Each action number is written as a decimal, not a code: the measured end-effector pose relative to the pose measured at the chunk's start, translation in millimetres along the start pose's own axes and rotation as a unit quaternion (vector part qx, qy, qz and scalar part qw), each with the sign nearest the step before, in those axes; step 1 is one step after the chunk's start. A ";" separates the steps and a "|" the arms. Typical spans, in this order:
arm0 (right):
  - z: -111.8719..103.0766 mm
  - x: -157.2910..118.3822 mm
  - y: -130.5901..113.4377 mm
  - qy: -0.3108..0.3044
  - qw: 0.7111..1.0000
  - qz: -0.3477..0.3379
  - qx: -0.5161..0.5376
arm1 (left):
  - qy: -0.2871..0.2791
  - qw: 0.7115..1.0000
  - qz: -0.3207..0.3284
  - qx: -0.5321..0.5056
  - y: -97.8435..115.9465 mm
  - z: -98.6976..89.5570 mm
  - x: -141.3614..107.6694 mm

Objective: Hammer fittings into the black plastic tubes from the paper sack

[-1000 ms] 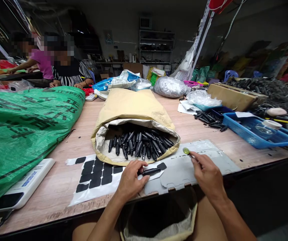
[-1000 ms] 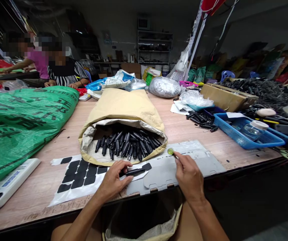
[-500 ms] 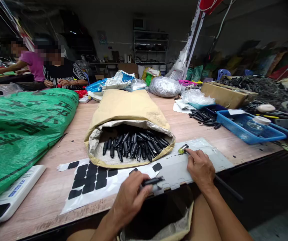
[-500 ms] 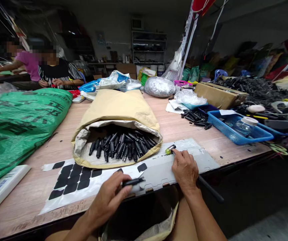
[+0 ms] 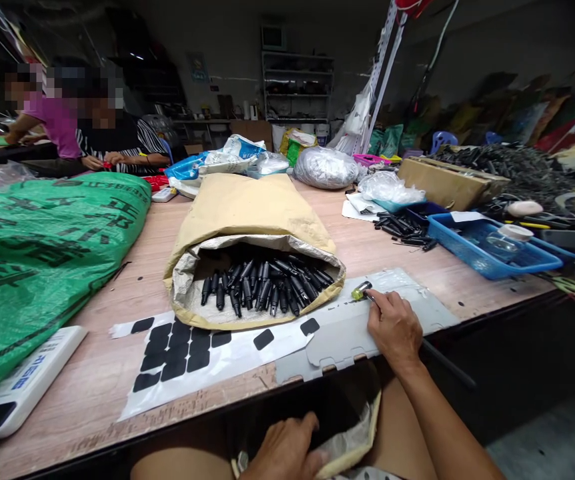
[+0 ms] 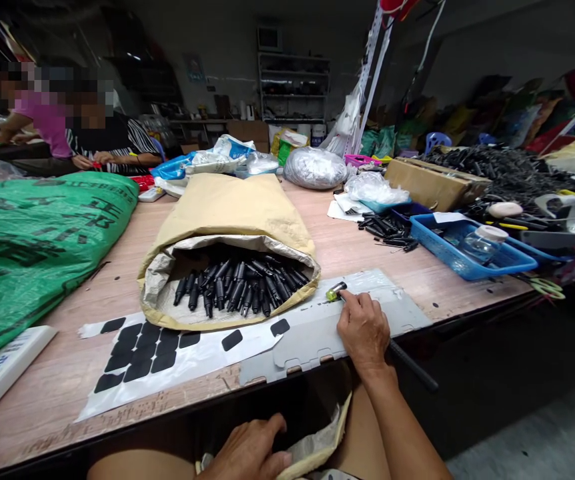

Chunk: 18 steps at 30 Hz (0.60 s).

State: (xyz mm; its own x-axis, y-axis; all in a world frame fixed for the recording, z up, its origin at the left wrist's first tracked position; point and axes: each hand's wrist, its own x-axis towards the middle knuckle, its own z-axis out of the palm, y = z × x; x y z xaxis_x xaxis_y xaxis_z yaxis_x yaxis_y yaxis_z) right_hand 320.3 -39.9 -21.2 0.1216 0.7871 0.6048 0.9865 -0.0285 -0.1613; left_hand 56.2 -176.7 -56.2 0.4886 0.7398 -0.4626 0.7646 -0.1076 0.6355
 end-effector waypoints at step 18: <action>-3.8 3.2 -4.5 -0.018 1.000 0.020 -0.001 | 0.418 0.870 -0.255 0.060 -7.8 -198.9 32.5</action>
State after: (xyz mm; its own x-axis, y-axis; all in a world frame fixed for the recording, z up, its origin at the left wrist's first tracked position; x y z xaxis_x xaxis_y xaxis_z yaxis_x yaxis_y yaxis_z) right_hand 316.7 -39.6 -15.6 0.1574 0.8072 0.5689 0.9811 -0.0622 -0.1832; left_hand -17.5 -19.7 46.7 -0.3649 0.9308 -0.0224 0.8554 0.3447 0.3866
